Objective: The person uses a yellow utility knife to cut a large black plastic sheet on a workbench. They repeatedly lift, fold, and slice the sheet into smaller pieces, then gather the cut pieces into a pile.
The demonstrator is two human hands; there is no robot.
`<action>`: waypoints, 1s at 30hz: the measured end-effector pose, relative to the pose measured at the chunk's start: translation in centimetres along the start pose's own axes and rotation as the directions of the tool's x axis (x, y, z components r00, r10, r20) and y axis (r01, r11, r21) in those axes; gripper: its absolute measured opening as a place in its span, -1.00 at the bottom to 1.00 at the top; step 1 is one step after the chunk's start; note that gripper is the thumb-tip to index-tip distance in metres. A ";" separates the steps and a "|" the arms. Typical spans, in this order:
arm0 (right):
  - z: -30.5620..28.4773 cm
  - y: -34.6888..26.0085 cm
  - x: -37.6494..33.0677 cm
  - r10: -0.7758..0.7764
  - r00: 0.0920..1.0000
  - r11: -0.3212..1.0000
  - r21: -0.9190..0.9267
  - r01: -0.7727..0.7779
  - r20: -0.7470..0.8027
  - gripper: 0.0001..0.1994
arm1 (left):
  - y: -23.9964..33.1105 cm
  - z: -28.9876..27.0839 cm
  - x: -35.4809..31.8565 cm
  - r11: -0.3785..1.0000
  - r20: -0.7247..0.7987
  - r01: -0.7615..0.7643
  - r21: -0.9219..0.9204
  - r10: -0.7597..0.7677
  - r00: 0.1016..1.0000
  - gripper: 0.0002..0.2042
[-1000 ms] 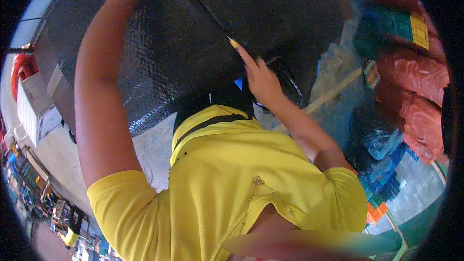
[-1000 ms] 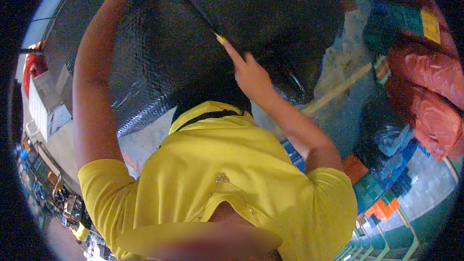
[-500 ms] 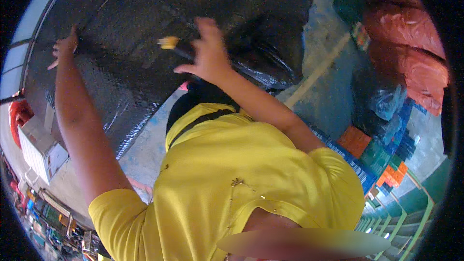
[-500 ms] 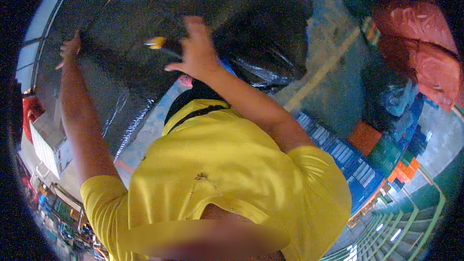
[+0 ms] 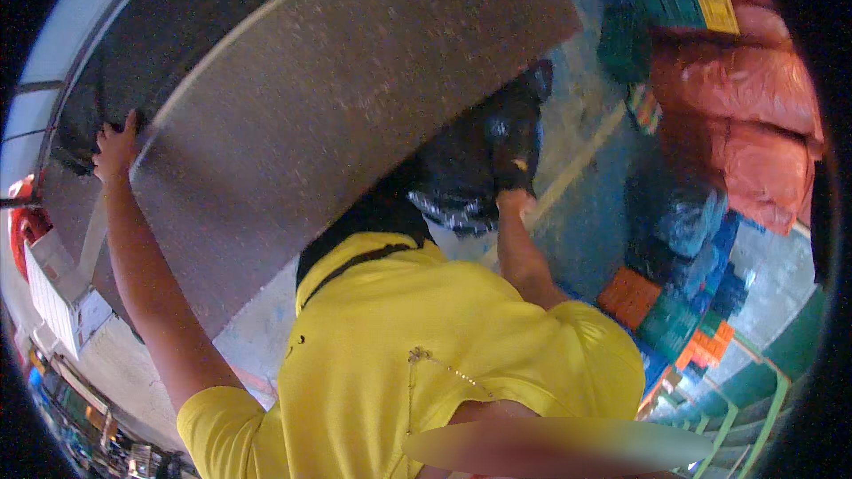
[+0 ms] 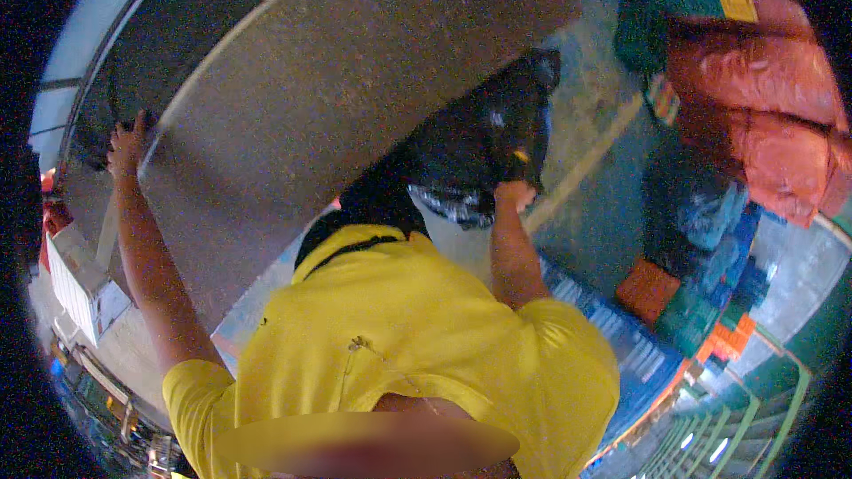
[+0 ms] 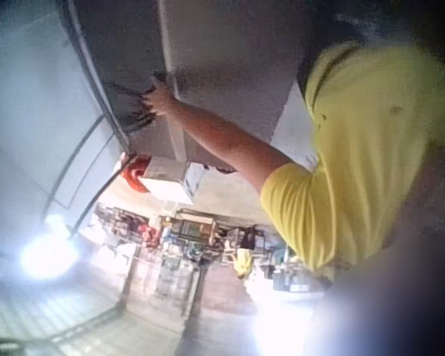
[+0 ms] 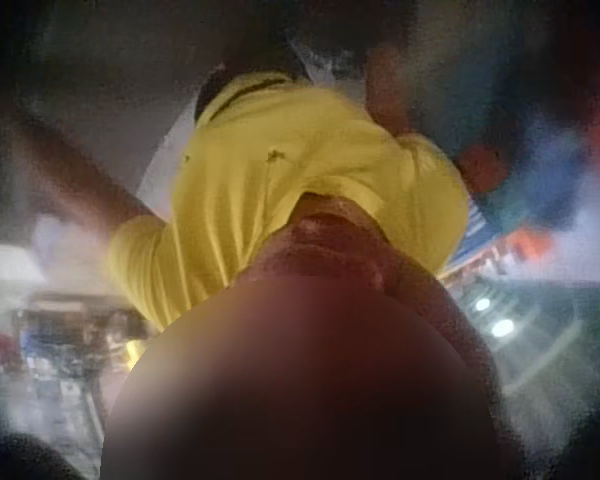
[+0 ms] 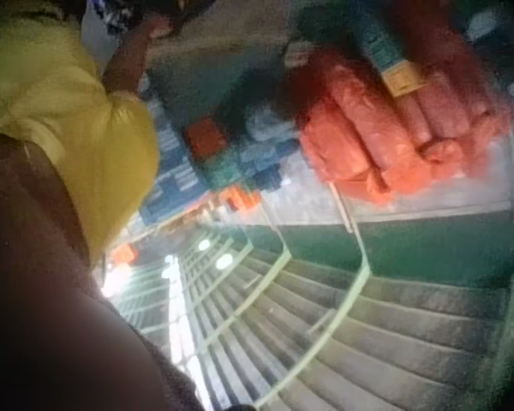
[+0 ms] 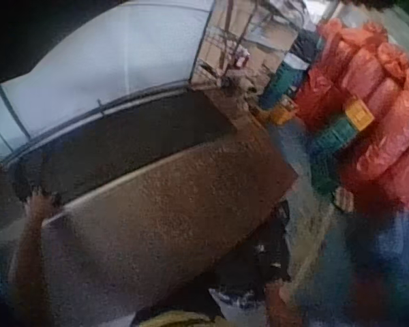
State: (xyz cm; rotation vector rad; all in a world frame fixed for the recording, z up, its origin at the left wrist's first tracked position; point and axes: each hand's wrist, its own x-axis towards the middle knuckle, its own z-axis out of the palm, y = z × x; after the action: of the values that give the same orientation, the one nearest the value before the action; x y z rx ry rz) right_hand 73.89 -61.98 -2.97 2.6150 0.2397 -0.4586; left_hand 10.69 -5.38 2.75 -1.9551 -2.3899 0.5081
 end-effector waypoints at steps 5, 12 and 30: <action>-14.6 -11.0 2.1 0.168 0.339 0.586 0.370 0.721 -0.926 -0.50 | -4.9 -2.0 1.2 0.786 -0.021 0.255 -0.564 -0.322 0.947 -0.14; -39.7 -42.4 12.7 -0.169 0.457 0.624 0.264 0.735 -0.873 -0.47 | -5.4 -2.3 1.6 0.759 0.148 0.400 -0.513 -0.380 0.913 -0.18; -20.3 -8.7 11.9 -0.068 0.749 0.825 0.386 0.414 -0.659 -0.35 | -6.6 5.3 -45.9 0.219 0.169 0.746 -0.630 -0.898 0.407 -0.29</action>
State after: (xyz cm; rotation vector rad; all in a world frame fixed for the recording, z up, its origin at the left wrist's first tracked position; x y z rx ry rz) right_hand 88.46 -43.64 5.97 3.2068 0.7996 0.3587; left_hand 13.31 -51.63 8.26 -0.3090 -3.1109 -0.6408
